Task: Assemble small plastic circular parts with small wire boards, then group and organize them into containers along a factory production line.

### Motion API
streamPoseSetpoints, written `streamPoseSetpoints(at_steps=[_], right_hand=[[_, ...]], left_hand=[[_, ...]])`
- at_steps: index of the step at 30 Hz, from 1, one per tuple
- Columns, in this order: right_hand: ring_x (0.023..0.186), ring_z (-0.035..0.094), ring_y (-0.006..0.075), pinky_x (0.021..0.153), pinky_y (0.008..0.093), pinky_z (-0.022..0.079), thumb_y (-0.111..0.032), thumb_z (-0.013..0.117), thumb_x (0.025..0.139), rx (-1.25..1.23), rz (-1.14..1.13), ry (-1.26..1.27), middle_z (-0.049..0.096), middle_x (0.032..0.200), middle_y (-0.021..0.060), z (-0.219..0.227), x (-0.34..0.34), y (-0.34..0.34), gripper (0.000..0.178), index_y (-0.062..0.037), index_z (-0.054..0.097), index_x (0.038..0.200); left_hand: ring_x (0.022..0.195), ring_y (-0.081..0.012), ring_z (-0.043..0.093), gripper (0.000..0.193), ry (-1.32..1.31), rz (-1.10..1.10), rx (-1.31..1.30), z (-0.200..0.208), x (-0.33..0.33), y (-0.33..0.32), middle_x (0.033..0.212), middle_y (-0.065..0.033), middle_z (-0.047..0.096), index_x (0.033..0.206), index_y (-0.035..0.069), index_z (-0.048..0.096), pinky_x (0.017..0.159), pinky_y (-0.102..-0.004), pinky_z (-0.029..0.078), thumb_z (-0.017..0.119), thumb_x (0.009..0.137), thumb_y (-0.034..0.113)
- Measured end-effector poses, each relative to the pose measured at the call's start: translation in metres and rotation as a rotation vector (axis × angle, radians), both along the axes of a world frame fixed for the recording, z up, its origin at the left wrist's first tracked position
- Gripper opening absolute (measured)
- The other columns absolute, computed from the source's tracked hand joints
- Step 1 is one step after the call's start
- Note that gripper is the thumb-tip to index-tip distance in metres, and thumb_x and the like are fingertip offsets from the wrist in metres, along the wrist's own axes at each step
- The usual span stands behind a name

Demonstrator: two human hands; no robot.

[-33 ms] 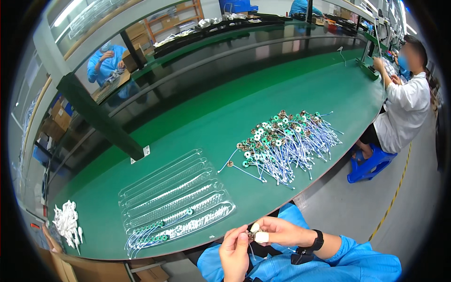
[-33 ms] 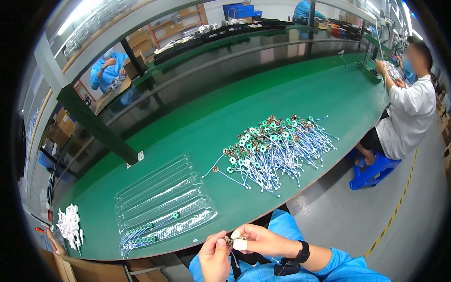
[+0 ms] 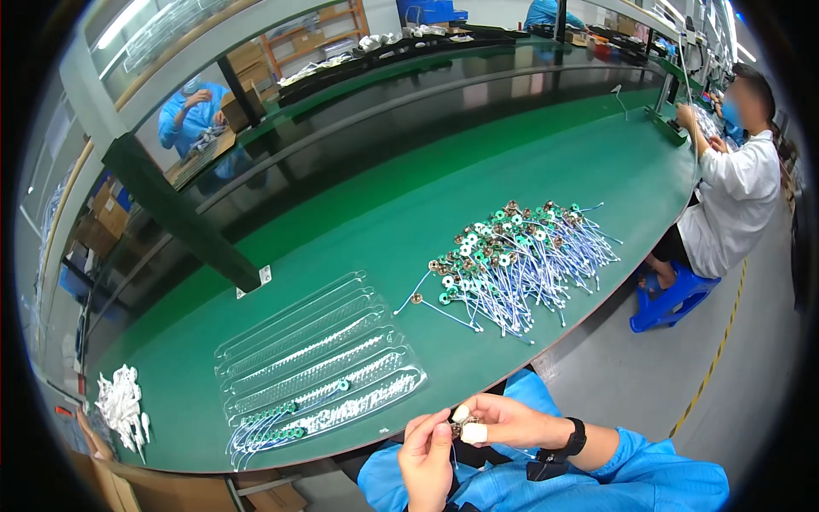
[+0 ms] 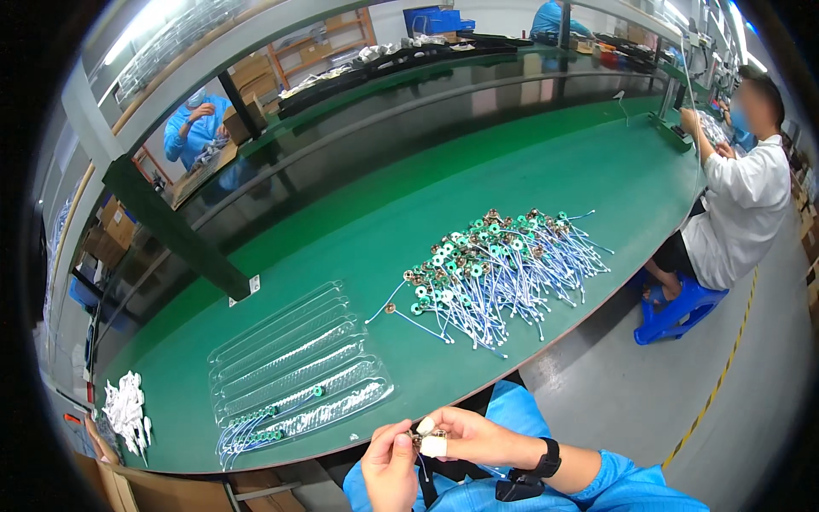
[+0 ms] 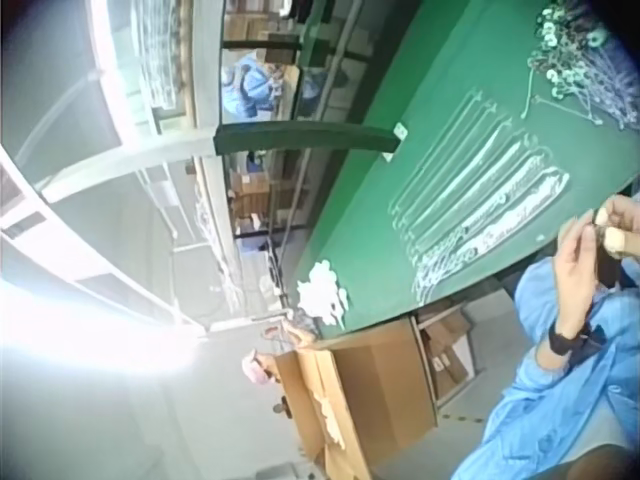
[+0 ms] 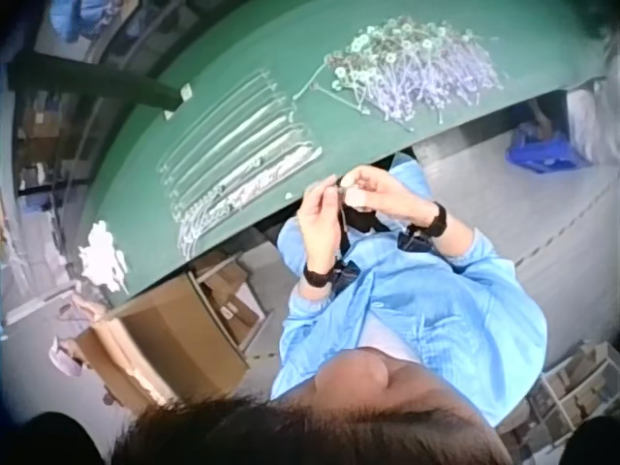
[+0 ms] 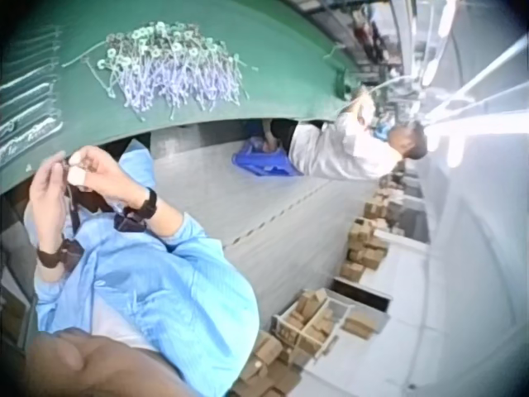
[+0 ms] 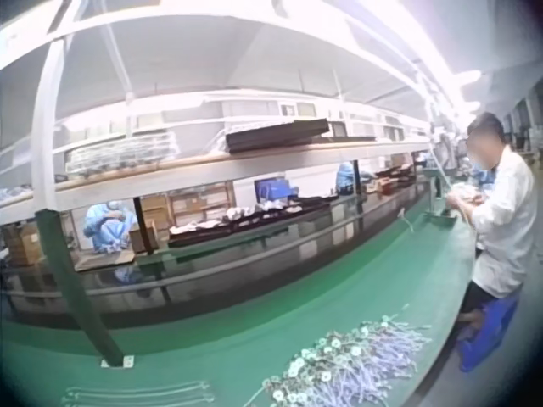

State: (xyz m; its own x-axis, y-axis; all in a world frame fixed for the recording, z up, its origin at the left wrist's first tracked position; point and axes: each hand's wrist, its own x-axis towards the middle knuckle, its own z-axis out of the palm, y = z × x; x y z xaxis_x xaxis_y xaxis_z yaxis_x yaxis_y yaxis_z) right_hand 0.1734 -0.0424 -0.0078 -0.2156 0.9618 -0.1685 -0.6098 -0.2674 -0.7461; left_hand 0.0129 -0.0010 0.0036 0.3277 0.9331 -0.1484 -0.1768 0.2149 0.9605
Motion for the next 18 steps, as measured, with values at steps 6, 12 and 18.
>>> streamPoseSetpoints(at_steps=[6, 12, 18], right_hand=[[0.093, 0.054, 0.0063, 0.081, 0.0229, 0.048, -0.007, 0.063, 0.091, 0.055, 0.005, -0.070, 0.057, 0.102, 0.0003, -0.009, -0.003, 0.000, 0.019, -0.0005, 0.056, 0.107], [0.092, 0.052, 0.0066, 0.080, 0.0225, 0.046, -0.013, 0.059, 0.095, 0.083, 0.058, -0.101, 0.057, 0.102, 0.0003, 0.002, 0.004, -0.002, 0.016, -0.0024, 0.055, 0.107], [0.076, 0.047, 0.0076, 0.064, 0.0206, 0.039, -0.020, 0.052, 0.099, -0.137, -0.034, 0.254, 0.053, 0.094, 0.0010, 0.009, -0.010, 0.003, 0.015, -0.0066, 0.052, 0.107]], left_hand=[[0.080, -0.0082, 0.056, 0.022, -0.046, 0.015, -0.050, 0.014, 0.004, -0.002, 0.092, -0.0028, 0.062, 0.116, -0.001, 0.058, 0.074, -0.0206, 0.046, 0.057, 0.095, 0.007], [0.078, -0.0105, 0.057, 0.013, -0.307, -0.073, -0.346, 0.011, -0.004, 0.001, 0.091, -0.0040, 0.061, 0.106, 0.000, 0.059, 0.072, -0.0227, 0.048, 0.057, 0.094, 0.006], [0.078, -0.0115, 0.056, 0.008, -0.024, 0.013, 0.116, 0.017, 0.006, -0.004, 0.095, -0.0042, 0.058, 0.098, 0.000, 0.060, 0.073, -0.0238, 0.046, 0.061, 0.090, 0.002]])
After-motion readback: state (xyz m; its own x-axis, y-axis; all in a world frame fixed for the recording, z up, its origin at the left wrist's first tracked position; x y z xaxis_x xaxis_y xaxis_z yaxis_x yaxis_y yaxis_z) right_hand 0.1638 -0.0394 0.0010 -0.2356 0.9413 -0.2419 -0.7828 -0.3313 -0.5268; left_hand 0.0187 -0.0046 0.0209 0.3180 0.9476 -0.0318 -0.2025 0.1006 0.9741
